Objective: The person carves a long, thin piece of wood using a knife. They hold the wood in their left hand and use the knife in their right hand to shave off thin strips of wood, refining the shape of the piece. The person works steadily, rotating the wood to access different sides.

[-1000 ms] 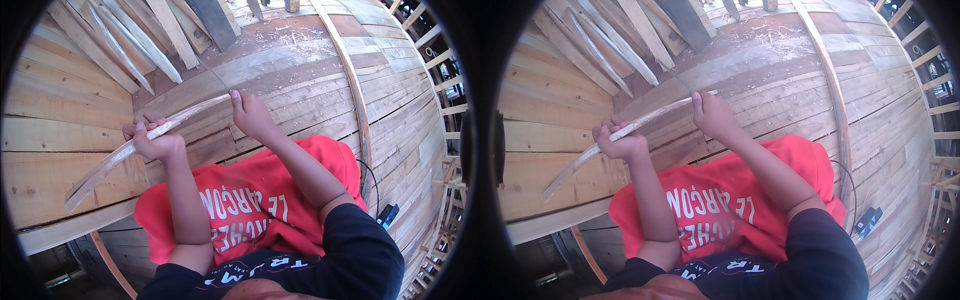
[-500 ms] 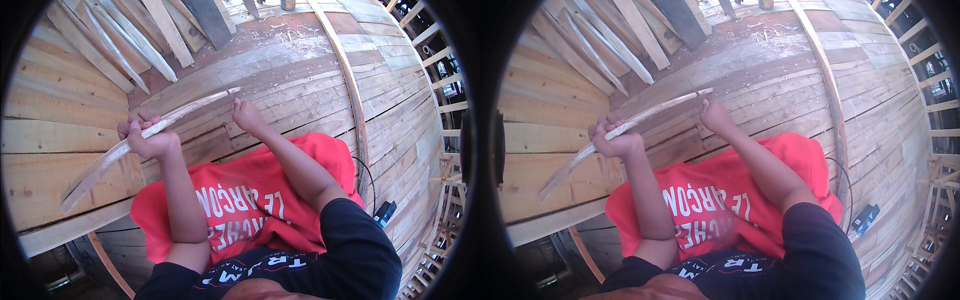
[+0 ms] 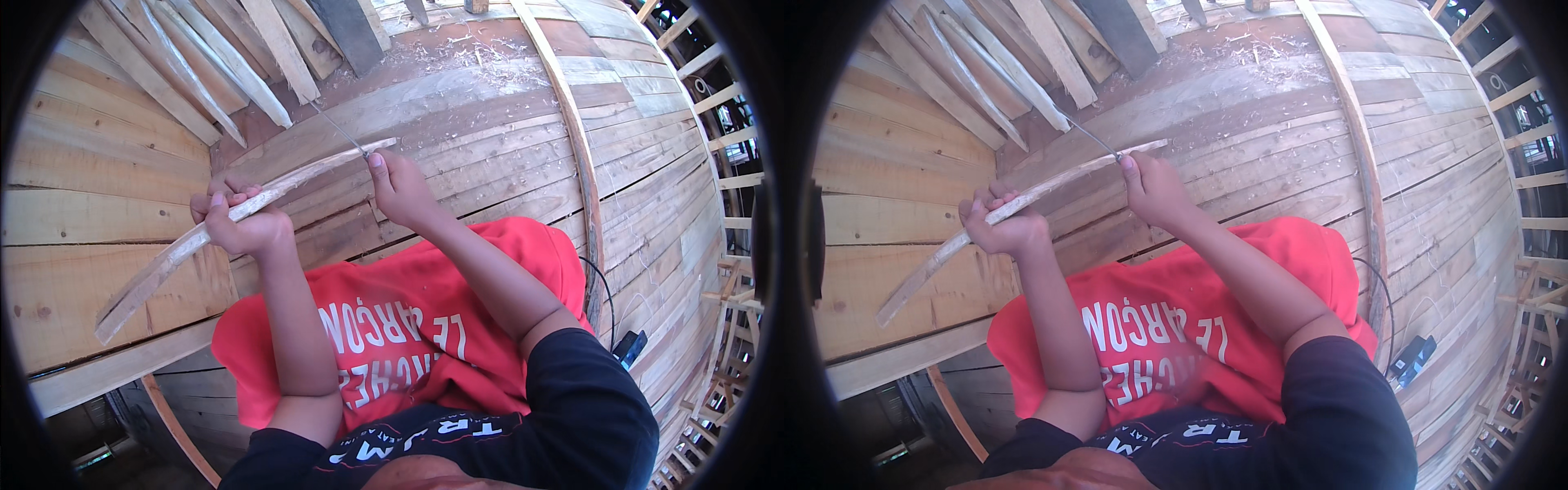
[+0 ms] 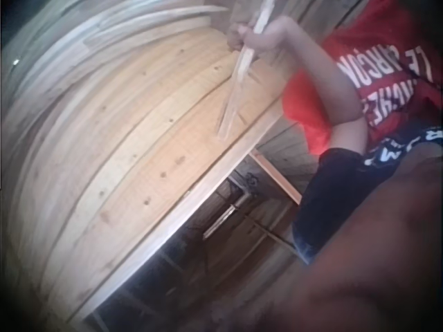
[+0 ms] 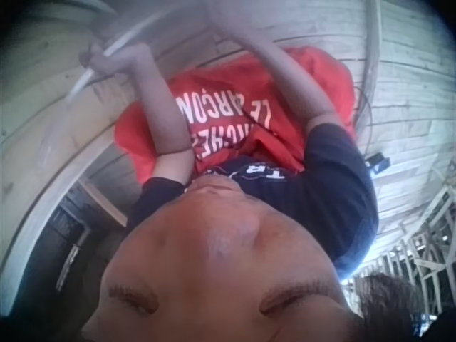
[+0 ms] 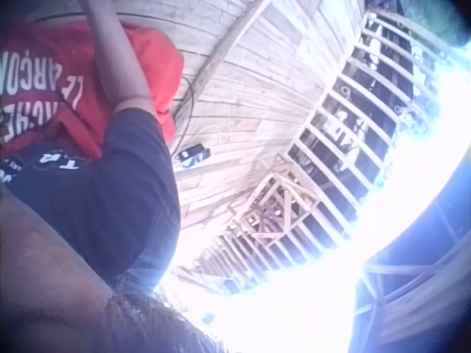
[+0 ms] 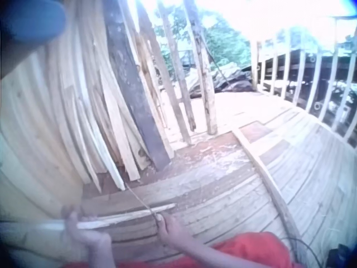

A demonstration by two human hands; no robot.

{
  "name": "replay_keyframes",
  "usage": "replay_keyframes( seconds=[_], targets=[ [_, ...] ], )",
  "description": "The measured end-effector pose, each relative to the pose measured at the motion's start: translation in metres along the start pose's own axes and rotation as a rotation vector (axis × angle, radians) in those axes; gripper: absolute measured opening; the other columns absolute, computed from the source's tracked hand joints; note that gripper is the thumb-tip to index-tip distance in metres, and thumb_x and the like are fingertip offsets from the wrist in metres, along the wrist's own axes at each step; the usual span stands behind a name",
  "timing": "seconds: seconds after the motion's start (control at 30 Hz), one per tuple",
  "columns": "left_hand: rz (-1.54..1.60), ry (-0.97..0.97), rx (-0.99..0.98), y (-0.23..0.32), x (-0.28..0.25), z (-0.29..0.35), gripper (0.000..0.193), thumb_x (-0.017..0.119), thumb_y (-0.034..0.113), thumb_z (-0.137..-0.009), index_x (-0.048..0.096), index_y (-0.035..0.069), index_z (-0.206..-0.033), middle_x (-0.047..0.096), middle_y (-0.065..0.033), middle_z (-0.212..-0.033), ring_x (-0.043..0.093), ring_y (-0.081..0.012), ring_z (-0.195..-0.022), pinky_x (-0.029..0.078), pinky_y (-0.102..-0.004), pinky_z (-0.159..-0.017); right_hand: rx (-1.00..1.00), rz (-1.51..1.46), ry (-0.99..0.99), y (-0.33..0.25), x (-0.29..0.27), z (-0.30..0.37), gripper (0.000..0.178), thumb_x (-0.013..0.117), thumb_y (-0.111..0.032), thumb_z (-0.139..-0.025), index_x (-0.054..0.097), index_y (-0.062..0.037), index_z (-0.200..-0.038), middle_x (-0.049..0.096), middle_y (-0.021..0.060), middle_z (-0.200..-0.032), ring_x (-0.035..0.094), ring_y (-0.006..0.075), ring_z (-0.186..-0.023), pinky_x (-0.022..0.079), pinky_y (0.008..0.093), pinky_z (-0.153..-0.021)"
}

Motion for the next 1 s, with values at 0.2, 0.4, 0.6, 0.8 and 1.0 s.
replay_keyframes(
  seconds=[0.2,0.4,0.6,0.8,1.0],
  targets=[
    [-0.064,0.083,-0.013,0.002,-0.001,-0.003,0.027,0.05,0.021,-0.075,0.027,0.016,-0.064,0.028,0.0016,-0.055,0.031,-0.0132,-0.049,0.029,-0.027,-0.049,0.022,0.015,0.048,-0.005,0.004,-0.001,0.049,0.036,-0.034,-0.104,0.057,0.0036,-0.081,0.057,0.0253,-0.067,0.057,0.0467,-0.068,0.042,0.0518,-0.064],
    [-0.045,0.086,-0.007,0.002,0.007,0.002,0.025,0.051,0.019,-0.074,0.028,0.014,-0.066,0.029,-0.0001,-0.054,0.034,-0.0136,-0.049,0.032,-0.0259,-0.048,0.087,0.098,-0.017,0.022,0.007,-0.007,0.049,0.037,-0.035,-0.104,0.056,0.0034,-0.08,0.056,0.0249,-0.065,0.056,0.0466,-0.065,0.041,0.0517,-0.062],
    [0.017,-0.016,-0.003,-0.001,0.003,0.0,0.025,0.052,0.018,-0.073,0.028,0.014,-0.066,0.03,-0.0004,-0.053,0.035,-0.0138,-0.048,0.034,-0.0251,-0.047,0.005,0.053,0.007,0.016,0.002,-0.006,0.052,0.035,-0.037,-0.104,0.057,0.0038,-0.079,0.057,0.027,-0.068,0.056,0.0488,-0.068,0.042,0.0544,-0.065],
    [0.003,0.023,-0.006,0.002,-0.005,-0.004,0.025,0.052,0.018,-0.072,0.028,0.014,-0.065,0.031,-0.0012,-0.054,0.035,-0.0134,-0.048,0.033,-0.0245,-0.046,-0.015,0.019,-0.027,0.001,0.003,-0.002,0.053,0.036,-0.038,-0.104,0.058,0.0046,-0.079,0.059,0.0289,-0.071,0.058,0.0494,-0.072,0.042,0.0562,-0.067],
    [0.045,-0.007,-0.008,-0.001,0.004,0.0,0.025,0.053,0.016,-0.072,0.029,0.014,-0.064,0.033,-0.0018,-0.054,0.036,-0.014,-0.048,0.035,-0.0245,-0.047,0.308,0.271,-0.054,0.056,0.007,-0.018,0.058,0.033,-0.036,-0.104,0.063,0.0081,-0.083,0.063,0.0323,-0.078,0.061,0.0507,-0.082,0.047,0.0559,-0.076]
  ],
)
Point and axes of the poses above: each hand's wrist, its own z-axis away from the middle knuckle, its own x-axis out of the palm, y = z × x, the point moved 2 cm from there along -z, towards the middle knuckle
